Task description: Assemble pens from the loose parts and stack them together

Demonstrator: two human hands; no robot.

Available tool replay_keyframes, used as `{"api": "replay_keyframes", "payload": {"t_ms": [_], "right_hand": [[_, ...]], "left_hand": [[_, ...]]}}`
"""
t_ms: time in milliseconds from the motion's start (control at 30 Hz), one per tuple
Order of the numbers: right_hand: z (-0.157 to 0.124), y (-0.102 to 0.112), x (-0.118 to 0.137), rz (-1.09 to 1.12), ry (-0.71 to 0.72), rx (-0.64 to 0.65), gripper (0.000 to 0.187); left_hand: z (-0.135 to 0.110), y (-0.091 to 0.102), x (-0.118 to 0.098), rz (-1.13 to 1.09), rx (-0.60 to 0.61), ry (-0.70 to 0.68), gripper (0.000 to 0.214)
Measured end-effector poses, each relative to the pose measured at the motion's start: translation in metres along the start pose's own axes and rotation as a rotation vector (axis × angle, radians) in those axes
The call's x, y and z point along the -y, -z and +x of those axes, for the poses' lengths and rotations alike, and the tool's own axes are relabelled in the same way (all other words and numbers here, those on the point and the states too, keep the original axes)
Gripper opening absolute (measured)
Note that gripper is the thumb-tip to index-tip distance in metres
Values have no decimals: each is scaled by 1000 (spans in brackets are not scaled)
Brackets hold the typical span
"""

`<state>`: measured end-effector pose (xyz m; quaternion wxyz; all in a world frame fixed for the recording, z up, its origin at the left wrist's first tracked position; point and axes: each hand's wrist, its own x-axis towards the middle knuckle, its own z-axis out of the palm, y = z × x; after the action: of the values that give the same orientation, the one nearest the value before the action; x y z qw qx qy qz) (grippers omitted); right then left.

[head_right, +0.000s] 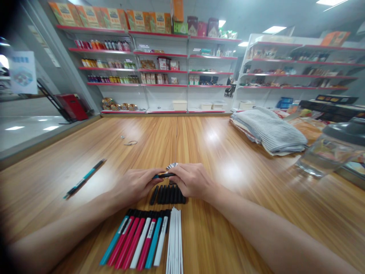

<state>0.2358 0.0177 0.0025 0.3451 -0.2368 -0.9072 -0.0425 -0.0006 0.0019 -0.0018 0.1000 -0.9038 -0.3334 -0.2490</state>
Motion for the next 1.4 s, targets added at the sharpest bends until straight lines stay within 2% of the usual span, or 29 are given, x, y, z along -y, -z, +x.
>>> {"api": "replay_keyframes", "payload": {"t_ms": [267, 633, 733, 900, 1033, 1267, 1400], "right_hand": [[2, 1, 3, 8, -39, 16, 19], [1, 1, 2, -33, -21, 24, 19], [1, 0, 2, -55, -4, 10, 27], [2, 2, 2, -39, 8, 21, 19], [2, 1, 0, -79, 32, 20, 28], [2, -1, -1, -59, 42, 32, 20], [3, -3, -1, -127, 60, 5, 32]], "left_hand": [[1, 2, -1, 33, -2, -15, 16], [-1, 1, 0, 37, 23, -18, 15], [0, 1, 0, 40, 26, -26, 15], [0, 2, -1, 51, 14, -38, 15], [-1, 2, -1, 44, 18, -41, 16], [-1, 0, 1, 62, 37, -40, 17], [-2, 0, 1, 62, 33, -46, 16]]}}
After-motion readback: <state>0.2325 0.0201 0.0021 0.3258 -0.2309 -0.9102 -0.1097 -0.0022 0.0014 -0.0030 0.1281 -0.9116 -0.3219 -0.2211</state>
